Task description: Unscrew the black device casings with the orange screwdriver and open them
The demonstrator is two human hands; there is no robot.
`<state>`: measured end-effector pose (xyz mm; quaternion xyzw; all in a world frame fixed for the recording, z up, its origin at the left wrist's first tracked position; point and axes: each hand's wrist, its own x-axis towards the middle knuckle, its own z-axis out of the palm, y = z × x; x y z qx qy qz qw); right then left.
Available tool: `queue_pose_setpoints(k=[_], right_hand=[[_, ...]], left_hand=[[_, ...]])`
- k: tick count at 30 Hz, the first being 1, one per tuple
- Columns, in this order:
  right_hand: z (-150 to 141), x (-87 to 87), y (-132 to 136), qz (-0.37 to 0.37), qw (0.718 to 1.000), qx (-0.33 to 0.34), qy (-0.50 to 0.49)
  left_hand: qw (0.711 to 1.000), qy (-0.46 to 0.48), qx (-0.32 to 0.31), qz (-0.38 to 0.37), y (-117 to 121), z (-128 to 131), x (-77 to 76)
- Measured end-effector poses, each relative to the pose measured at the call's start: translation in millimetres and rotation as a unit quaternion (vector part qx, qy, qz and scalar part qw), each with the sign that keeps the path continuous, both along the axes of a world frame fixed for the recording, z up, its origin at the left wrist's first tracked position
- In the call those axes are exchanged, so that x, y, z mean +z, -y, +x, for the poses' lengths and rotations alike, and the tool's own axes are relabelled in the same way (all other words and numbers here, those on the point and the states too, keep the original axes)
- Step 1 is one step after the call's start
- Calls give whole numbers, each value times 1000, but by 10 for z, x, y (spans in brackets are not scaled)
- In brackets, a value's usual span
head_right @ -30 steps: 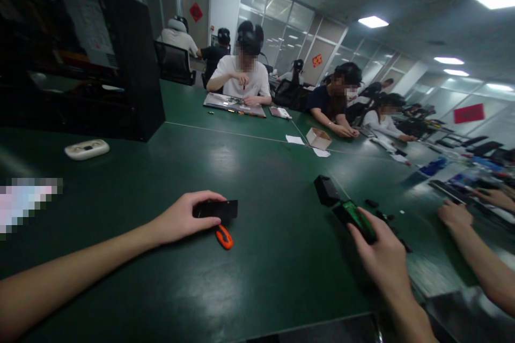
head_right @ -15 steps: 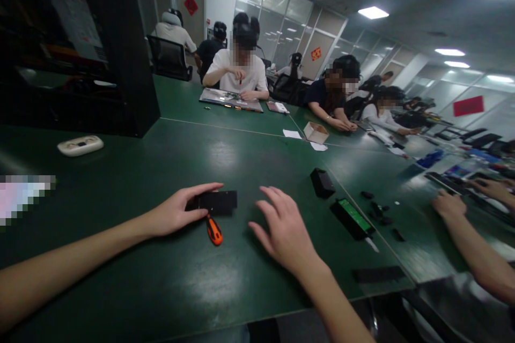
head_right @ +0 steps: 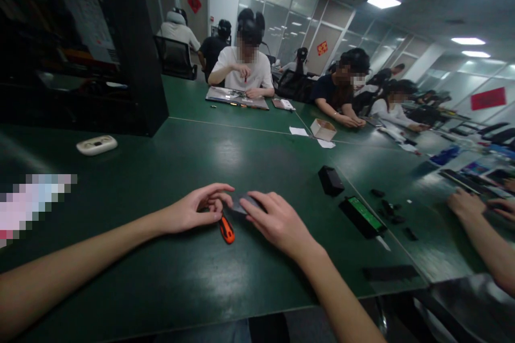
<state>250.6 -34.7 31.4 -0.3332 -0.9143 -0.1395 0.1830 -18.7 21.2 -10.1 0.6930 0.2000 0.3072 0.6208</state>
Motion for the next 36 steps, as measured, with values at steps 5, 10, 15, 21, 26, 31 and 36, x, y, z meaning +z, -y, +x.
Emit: queue_pose_setpoints(k=[5, 10, 15, 21, 26, 31, 36], right_hand=[[1268, 59, 246, 86, 951, -269, -128], [2155, -51, 343, 61, 896, -415, -146], [2208, -212, 357, 30, 886, -435, -157], [2240, -360, 317, 33, 884, -443, -144], [2377, -415, 313, 3, 905, -421, -60], [2458, -343, 335, -42, 915, -401, -1], [2466, -318, 371, -45, 922, -384, 35]], left_hand=[[997, -54, -5, 63, 33, -13, 97], [993, -87, -5, 85, 40, -33, 138], [992, -86, -9, 94, 33, -39, 124], [991, -90, -7, 99, 36, -33, 111], [990, -87, -10, 107, 39, -35, 105], [990, -86, -7, 113, 31, -30, 96], [986, -94, -6, 134, 42, -25, 115]])
